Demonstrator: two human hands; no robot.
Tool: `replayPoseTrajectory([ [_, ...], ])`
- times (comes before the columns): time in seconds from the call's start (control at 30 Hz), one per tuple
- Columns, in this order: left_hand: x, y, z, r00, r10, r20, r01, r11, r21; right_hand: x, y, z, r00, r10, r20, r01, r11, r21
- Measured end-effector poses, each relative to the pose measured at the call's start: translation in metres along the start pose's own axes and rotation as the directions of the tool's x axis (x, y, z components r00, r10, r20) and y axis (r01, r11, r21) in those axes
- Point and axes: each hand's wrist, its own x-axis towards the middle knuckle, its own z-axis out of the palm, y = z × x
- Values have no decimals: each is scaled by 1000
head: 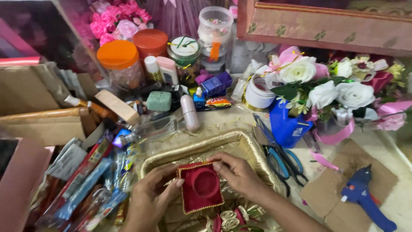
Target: Decorating a small gift box and tray with gold ribbons and tinsel in a workshop.
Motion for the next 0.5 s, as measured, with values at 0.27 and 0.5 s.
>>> replayPoseTrajectory([
  [0.27,-4,19,2,980,-161,116,147,982,121,-4,-10,1,971,234,-44,-234,972,11],
  [0.5,-3,27,13,972,-200,126,212,973,-93,-11,-42,-1,867,491,-86,-486,870,80],
])
